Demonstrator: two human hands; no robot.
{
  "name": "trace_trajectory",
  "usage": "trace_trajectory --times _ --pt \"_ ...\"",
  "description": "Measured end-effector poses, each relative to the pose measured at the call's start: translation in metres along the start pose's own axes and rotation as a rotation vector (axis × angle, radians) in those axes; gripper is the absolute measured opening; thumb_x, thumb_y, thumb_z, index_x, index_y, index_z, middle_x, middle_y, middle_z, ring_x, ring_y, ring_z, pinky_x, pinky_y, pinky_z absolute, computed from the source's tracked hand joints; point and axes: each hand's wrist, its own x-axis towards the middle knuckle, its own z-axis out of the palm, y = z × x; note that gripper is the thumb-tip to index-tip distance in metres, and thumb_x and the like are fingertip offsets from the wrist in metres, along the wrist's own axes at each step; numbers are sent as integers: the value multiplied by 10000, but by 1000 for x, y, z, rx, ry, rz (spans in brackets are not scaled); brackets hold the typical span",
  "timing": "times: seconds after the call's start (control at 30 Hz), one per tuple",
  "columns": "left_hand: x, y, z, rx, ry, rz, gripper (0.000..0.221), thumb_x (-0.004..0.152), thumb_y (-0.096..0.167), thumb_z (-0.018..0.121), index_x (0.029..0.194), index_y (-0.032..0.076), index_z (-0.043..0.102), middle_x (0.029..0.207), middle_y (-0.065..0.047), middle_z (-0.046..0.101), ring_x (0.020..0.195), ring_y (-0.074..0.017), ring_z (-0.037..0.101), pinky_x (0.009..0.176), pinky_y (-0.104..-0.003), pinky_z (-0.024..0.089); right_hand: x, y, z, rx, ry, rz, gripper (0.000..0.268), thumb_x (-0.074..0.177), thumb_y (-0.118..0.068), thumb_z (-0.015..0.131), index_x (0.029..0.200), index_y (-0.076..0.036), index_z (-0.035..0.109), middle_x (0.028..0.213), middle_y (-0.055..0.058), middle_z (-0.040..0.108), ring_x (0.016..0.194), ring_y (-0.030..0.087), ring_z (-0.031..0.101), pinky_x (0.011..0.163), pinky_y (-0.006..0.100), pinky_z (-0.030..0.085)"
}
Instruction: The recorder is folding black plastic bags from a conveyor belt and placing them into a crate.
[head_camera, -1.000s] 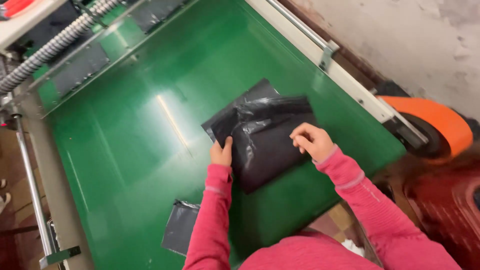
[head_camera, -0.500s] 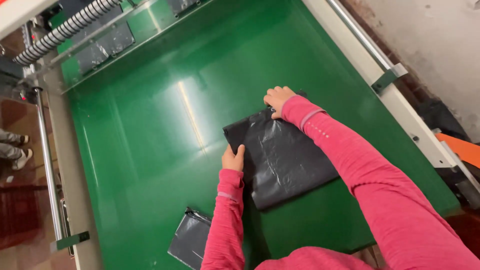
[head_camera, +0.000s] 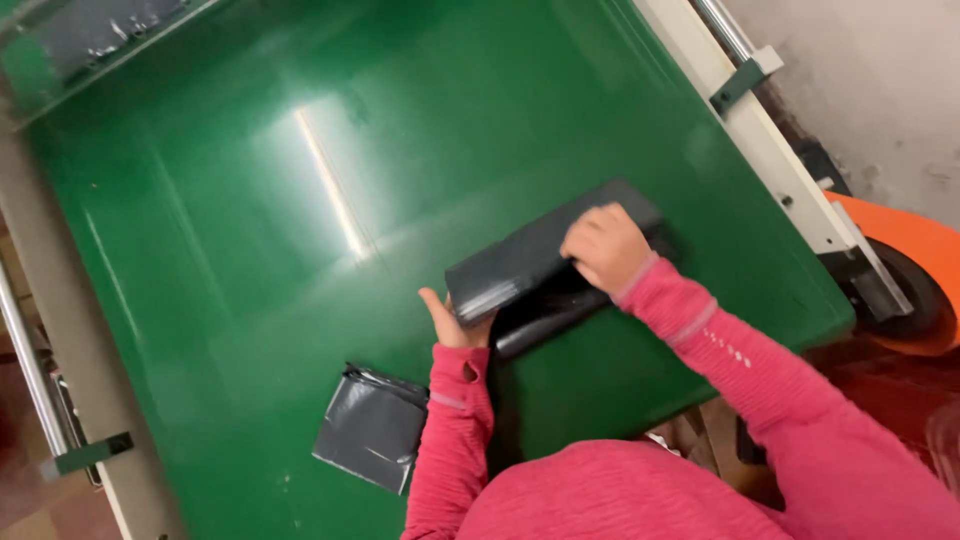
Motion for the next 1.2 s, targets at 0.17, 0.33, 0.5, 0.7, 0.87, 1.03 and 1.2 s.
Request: trace_trajectory --times 0.17,0.33,0.5,0.7,0.87,1.03,1.2 --pt "8 -31 -72 429 -207 373 820 990 647 445 1478 -11 469 1497 -193 514 1374 -356 484 1159 -452 365 -73 -26 11 -32 18 61 219 703 -64 728 908 -125 680 1017 11 686 1064 246 638 916 423 490" --pt "-110 -36 -10 1392 67 1190 725 858 350 729 1413 -43 479 1367 -206 532 1252 -360 498 1073 -436 409 -96 -34 19 -48 11 92 216 743 -46 727 952 -89 689 1093 43 691 1159 257 637 976 422 494" --pt "-74 -45 -46 2379 -266 1272 228 952 345 774 1063 171 678 1037 -5 656 1070 -250 630 875 -449 478 -65 -81 7 51 -149 50 524 622 -58 733 1129 48 657 1221 203 633 1245 402 560 1040 516 458" --pt "-62 -26 40 2002 -1062 644 319 915 402 675 886 96 761 870 -105 734 812 -336 711 718 -442 547 -130 -95 51 321 -35 101 517 764 -56 727 1270 -18 627 1277 177 658 1253 364 600 1086 517 467" --pt "81 -26 39 1504 -698 -37 568 998 530 442 933 73 772 925 -155 766 865 -278 712 800 -378 552 -236 -60 131 815 120 870 196 1005 -116 648 1187 -43 653 1021 108 634 926 309 599 854 435 493" --pt "62 -34 71 1767 -549 347 481 990 501 543 1006 69 753 952 -179 751 901 -326 716 845 -424 542 -257 1 147 1469 516 1377 123 1163 -194 597 1097 -90 594 894 25 503 692 204 475 619 383 415" --pt "48 -83 70 2078 -137 851 423 1013 516 580 1044 96 619 913 -140 716 833 -395 699 720 -542 558 -198 0 99 1697 510 1667 197 1009 -215 525 1186 -139 566 1228 36 642 1020 245 660 891 487 534"
